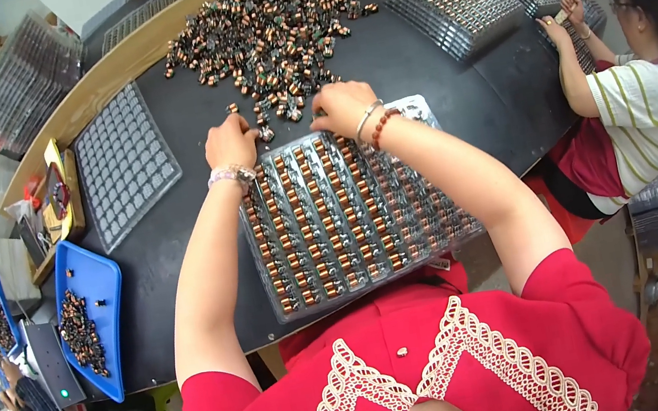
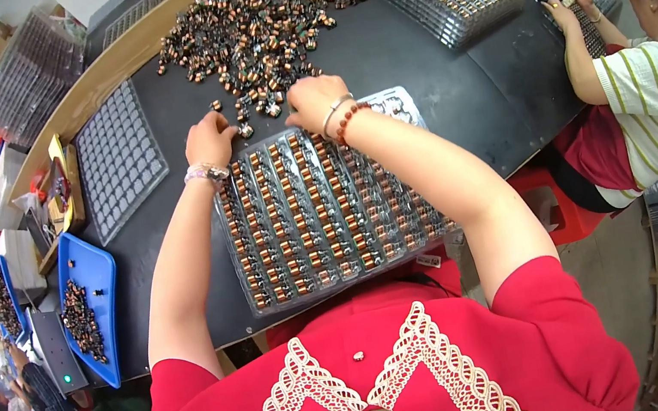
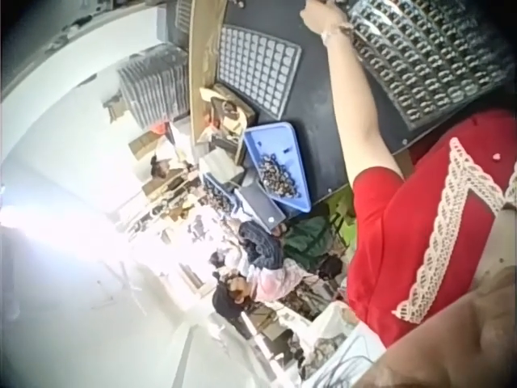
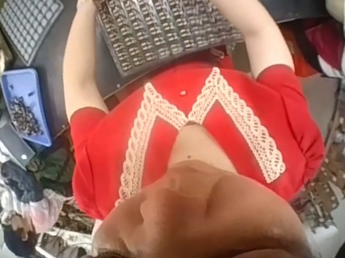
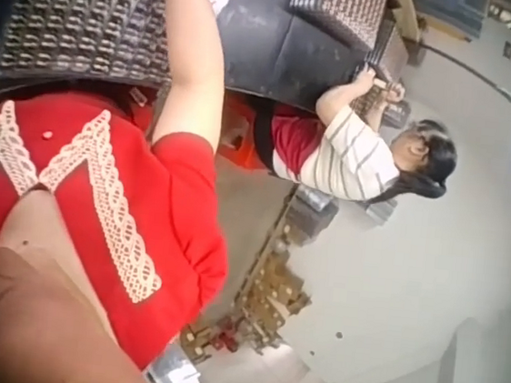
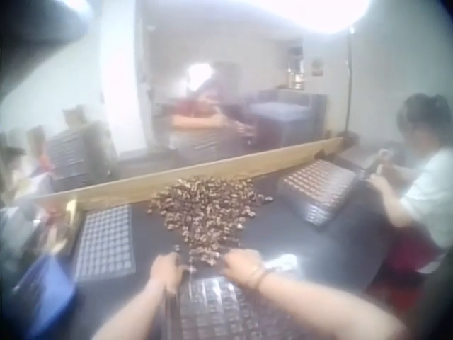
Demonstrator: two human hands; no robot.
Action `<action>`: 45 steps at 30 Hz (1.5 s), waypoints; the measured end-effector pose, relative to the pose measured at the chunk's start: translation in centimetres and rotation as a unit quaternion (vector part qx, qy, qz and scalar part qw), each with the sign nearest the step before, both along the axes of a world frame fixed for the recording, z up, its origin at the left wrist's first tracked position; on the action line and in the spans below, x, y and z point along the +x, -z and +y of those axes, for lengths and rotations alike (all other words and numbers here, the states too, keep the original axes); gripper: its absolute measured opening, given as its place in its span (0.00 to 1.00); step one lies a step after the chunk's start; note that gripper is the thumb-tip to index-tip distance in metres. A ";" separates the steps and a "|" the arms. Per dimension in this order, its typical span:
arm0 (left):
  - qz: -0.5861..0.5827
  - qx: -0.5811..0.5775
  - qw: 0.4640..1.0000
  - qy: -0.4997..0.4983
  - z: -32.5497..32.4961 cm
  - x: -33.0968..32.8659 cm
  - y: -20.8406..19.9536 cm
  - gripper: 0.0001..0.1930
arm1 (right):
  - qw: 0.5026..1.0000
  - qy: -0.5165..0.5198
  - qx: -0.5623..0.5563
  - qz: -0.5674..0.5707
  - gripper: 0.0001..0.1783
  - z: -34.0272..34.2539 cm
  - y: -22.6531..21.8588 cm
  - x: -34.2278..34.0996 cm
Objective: The person sorts small electronic components by hand, placing them into a plastic grid tray.
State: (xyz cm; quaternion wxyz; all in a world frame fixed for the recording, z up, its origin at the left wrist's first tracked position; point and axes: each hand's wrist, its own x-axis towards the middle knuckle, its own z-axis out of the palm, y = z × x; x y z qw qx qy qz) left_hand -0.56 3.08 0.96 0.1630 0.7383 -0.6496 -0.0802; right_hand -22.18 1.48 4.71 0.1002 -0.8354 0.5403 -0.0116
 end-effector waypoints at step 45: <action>0.118 -0.167 0.957 0.204 20.7 -4.9 -4.7 0.12 | 0.969 -0.143 -0.200 -0.032 0.06 14.5 0.1 -6.1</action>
